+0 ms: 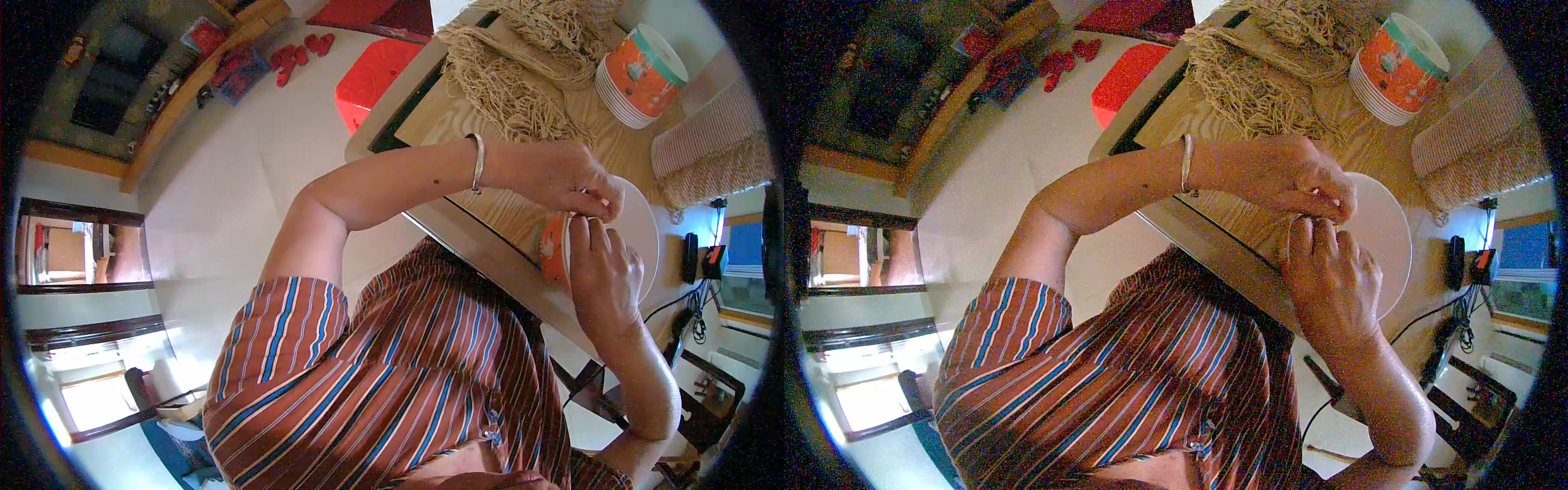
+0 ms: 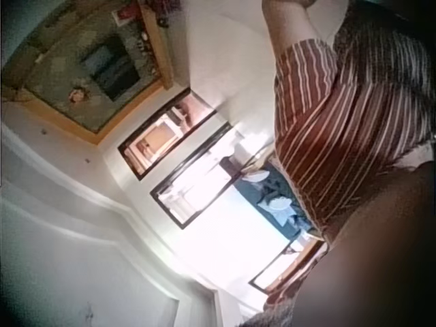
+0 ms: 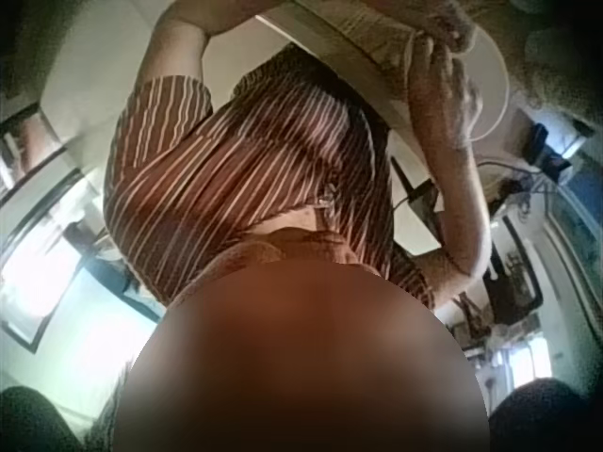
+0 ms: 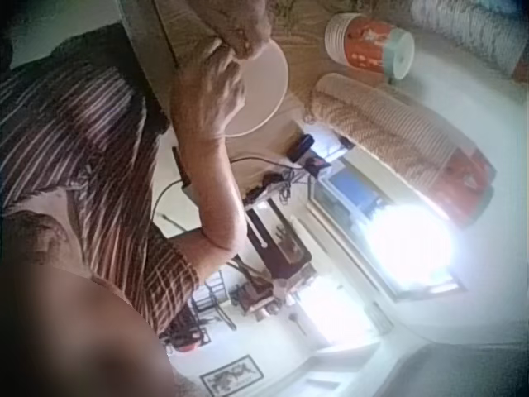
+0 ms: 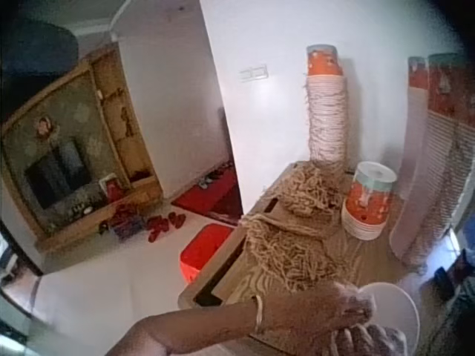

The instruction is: Threading and tying elastic bands through holes in paper cups.

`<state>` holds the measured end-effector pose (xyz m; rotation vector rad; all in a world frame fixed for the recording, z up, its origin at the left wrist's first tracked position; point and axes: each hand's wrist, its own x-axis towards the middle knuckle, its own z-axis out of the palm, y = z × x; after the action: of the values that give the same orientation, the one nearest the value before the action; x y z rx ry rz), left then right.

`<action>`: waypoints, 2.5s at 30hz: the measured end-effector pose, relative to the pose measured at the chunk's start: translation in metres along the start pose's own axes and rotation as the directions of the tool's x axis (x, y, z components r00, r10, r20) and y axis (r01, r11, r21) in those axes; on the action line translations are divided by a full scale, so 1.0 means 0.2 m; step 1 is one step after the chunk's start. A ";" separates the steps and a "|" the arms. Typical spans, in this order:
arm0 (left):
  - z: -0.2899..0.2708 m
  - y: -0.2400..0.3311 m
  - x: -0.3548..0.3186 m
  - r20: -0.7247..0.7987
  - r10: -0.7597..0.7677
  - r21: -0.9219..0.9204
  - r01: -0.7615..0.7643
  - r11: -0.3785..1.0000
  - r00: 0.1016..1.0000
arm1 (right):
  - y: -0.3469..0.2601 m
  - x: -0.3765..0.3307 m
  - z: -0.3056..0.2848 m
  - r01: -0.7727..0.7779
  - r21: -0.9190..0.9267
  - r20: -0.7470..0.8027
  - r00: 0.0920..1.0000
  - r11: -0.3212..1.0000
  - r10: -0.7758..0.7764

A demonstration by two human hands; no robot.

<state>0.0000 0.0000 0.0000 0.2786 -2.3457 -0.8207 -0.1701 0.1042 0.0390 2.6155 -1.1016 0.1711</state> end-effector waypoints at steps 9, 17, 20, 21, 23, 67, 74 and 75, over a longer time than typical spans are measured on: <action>0.01 -0.01 0.00 0.018 -0.058 -0.009 0.058 0.998 0.998 | 0.06 0.04 -0.03 -0.206 0.349 0.099 0.978 0.914 0.183; 0.04 0.15 -0.12 -0.475 0.013 0.187 0.087 0.978 0.880 | 0.26 0.10 0.02 -0.758 0.607 0.789 0.610 -0.239 0.069; 0.10 0.24 -0.19 -0.443 -0.124 0.140 0.205 0.969 0.888 | 0.25 0.06 0.04 -0.677 0.562 0.775 0.631 -0.476 0.019; 0.17 0.22 -0.22 -0.451 -0.152 0.102 0.220 0.970 0.880 | 0.23 0.06 0.03 -0.639 0.556 0.766 0.643 -0.532 0.028; 0.22 0.28 -0.24 -0.461 -0.214 0.048 0.265 0.963 0.861 | 0.22 0.06 0.04 -0.623 0.544 0.756 0.654 -0.563 0.007; 0.25 0.45 -0.13 -0.543 -0.468 0.023 0.569 0.822 0.697 | 0.17 0.01 0.08 -0.360 0.572 0.640 0.758 -0.737 0.126; 0.26 0.45 -0.12 -0.582 -0.400 0.118 0.560 0.820 0.708 | 0.16 0.04 0.06 -0.397 0.510 0.707 0.699 -0.763 0.108; 0.27 0.43 -0.13 -0.579 -0.411 0.117 0.570 0.813 0.704 | 0.16 0.05 0.06 -0.396 0.505 0.706 0.700 -0.767 0.104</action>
<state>-0.0131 0.1040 0.0085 1.1638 -1.8485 -0.5247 -0.1866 0.0732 0.0377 2.3323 -3.4825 2.6500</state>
